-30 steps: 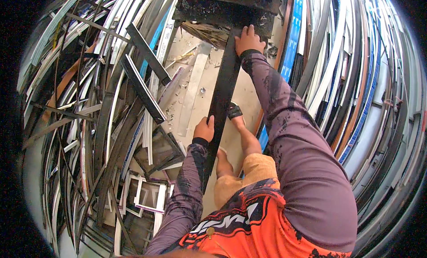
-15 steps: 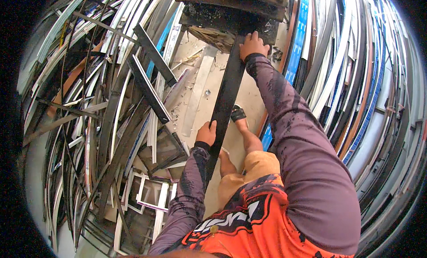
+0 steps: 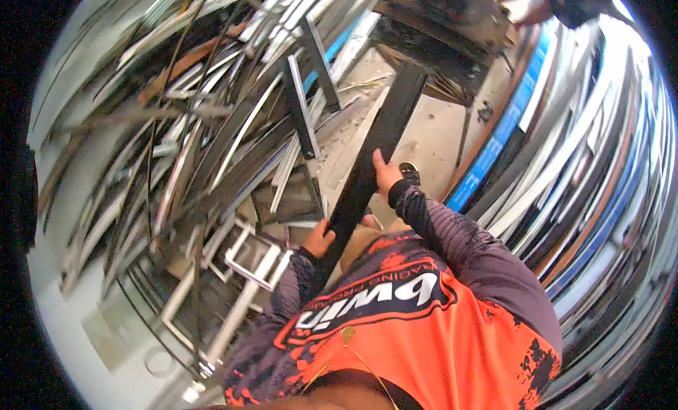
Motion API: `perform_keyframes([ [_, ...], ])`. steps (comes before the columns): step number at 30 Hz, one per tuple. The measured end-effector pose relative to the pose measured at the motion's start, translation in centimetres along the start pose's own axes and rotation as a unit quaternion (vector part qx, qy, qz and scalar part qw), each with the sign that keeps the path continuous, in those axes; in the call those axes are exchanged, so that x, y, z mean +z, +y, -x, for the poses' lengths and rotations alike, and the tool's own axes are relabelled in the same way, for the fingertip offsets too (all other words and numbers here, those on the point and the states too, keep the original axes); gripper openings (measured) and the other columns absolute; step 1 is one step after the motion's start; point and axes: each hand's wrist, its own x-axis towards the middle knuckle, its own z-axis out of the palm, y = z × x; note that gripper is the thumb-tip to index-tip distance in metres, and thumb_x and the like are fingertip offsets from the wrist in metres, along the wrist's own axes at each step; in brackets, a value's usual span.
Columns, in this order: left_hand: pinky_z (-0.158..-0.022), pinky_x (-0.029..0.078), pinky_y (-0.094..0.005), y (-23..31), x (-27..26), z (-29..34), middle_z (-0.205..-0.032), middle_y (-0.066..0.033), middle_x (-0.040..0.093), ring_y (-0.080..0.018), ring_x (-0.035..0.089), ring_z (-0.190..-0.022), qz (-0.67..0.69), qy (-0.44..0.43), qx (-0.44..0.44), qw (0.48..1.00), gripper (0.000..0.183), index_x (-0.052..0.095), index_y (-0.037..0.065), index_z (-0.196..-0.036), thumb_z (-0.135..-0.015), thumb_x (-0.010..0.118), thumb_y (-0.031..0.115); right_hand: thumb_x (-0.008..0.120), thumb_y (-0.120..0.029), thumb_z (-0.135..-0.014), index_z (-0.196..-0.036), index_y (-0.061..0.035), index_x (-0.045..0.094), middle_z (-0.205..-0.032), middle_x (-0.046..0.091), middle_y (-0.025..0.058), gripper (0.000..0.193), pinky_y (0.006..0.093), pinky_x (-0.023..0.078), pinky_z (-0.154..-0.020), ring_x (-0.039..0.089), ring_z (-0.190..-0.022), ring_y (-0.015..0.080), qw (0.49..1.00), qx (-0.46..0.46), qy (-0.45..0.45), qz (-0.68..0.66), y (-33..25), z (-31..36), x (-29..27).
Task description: The person picks up several long black metal profiles one by one from a large pile of scrap material, moves them aside, and holds them up.
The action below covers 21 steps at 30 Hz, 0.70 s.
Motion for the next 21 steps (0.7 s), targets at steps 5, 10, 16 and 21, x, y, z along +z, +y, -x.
perform_keyframes([
  [5, -0.087, 0.046, -0.0424, 11.7, -4.8, -2.1, -0.108, -0.0247, 0.062, -0.0387, 0.060, -0.102, -0.002, 0.071, 0.047, 0.996, 0.056, 0.048, 0.000, -0.122, -0.090, 0.058, 0.044, 0.051, -0.056, -0.093, -0.115, 0.0066, 0.055, -0.098, 0.065, 0.0149, 0.067, 0.0402, 0.053, -0.071, 0.063, -0.081, 0.0249, 0.986, -0.040, -0.151, -0.064, 2.4, 0.8, 5.0],
  [10, -0.089, 0.046, -0.0436, 8.7, -6.7, 0.0, -0.110, -0.0255, 0.062, -0.0394, 0.060, -0.104, 0.078, 0.169, -0.002, 0.983, 0.061, 0.050, 0.000, -0.125, -0.089, 0.059, 0.048, 0.058, -0.049, -0.092, -0.110, 0.0072, 0.058, -0.093, 0.067, 0.0145, 0.059, 0.0387, 0.053, -0.066, 0.066, -0.077, 0.0252, 0.987, -0.039, -0.155, 0.015, -0.3, 3.9, 12.1],
  [16, -0.089, 0.046, -0.0443, -1.4, -6.4, 5.5, -0.113, -0.0246, 0.062, -0.0400, 0.059, -0.106, 0.062, 0.162, -0.108, 0.979, 0.057, 0.054, 0.000, -0.122, -0.091, 0.056, 0.048, 0.060, -0.053, -0.089, -0.122, 0.0019, 0.049, -0.098, 0.065, 0.0137, 0.065, 0.0447, 0.054, -0.075, 0.063, -0.094, 0.0274, 0.971, -0.098, -0.113, 0.188, -7.6, -11.2, 14.6],
  [21, -0.084, 0.046, -0.0458, -4.4, -10.1, -7.2, -0.103, -0.0249, 0.064, -0.0436, 0.059, -0.100, 0.066, 0.221, -0.112, 0.967, 0.049, 0.060, 0.000, -0.109, -0.094, 0.051, 0.046, 0.052, -0.048, -0.092, -0.120, 0.0037, 0.052, -0.108, 0.062, 0.0209, 0.059, 0.0416, 0.047, -0.087, 0.059, -0.103, 0.0322, 0.965, -0.189, -0.023, 0.180, -12.6, -21.2, 12.3],
])
